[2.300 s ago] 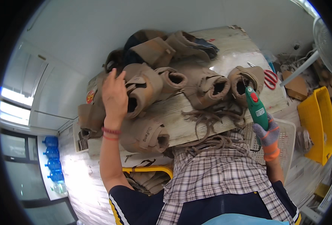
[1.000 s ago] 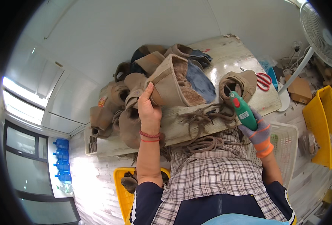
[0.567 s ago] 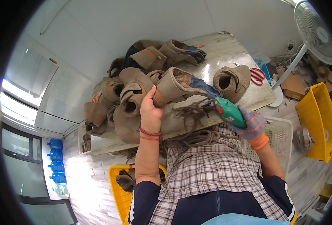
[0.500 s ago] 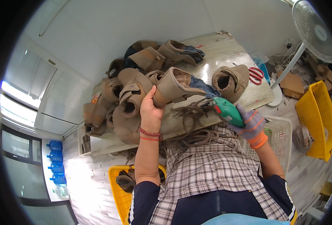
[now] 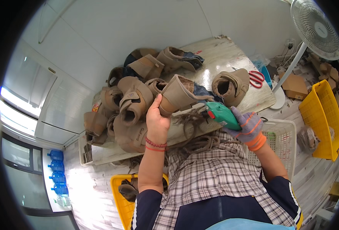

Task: The person trims the edges of several shoes using a rotary cutting tool and scissors. They handle each shoe individually, rotating it to cut along the seams and remove excess material, then place the trimmed shoes into a yellow basket.

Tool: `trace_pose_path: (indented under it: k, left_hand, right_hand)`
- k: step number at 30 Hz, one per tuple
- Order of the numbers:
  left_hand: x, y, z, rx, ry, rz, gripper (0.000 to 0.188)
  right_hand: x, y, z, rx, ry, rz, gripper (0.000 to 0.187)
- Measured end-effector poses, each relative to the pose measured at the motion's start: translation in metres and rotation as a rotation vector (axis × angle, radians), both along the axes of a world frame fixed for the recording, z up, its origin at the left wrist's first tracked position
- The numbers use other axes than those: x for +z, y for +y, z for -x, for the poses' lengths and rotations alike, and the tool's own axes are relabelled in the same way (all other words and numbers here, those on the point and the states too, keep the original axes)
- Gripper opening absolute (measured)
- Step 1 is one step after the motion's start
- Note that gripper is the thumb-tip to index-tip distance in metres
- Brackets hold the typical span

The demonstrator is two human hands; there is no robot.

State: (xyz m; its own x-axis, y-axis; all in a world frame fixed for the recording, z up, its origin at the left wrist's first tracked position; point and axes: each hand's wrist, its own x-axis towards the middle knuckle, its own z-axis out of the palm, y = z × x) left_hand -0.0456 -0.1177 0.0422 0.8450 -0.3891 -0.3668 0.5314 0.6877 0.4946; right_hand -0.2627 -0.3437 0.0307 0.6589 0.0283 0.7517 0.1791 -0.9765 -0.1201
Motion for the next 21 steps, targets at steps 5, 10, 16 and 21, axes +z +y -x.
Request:
trace_pose_path:
  k: [5, 10, 16, 21]
  left_hand:
    - [0.014, -0.002, 0.027, 0.066, -0.157, 0.029, 0.032]
    - [0.025, 0.003, 0.047, 0.118, -0.347, 0.074, 0.033]
    - [0.025, 0.001, 0.068, 0.172, -0.638, 0.059, 0.039]
    - [0.011, 0.0, 0.071, 0.134, -0.778, 0.016, 0.043]
  right_hand:
    - [0.009, 0.01, -0.003, 0.03, -0.029, -0.046, 0.069]
    - [0.014, 0.021, 0.001, 0.087, 0.017, -0.234, 0.068]
    - [0.029, 0.035, 0.008, 0.088, 0.231, -0.549, 0.068]
    - [0.021, 0.036, 0.001, 0.205, 0.275, -0.83, 0.071]
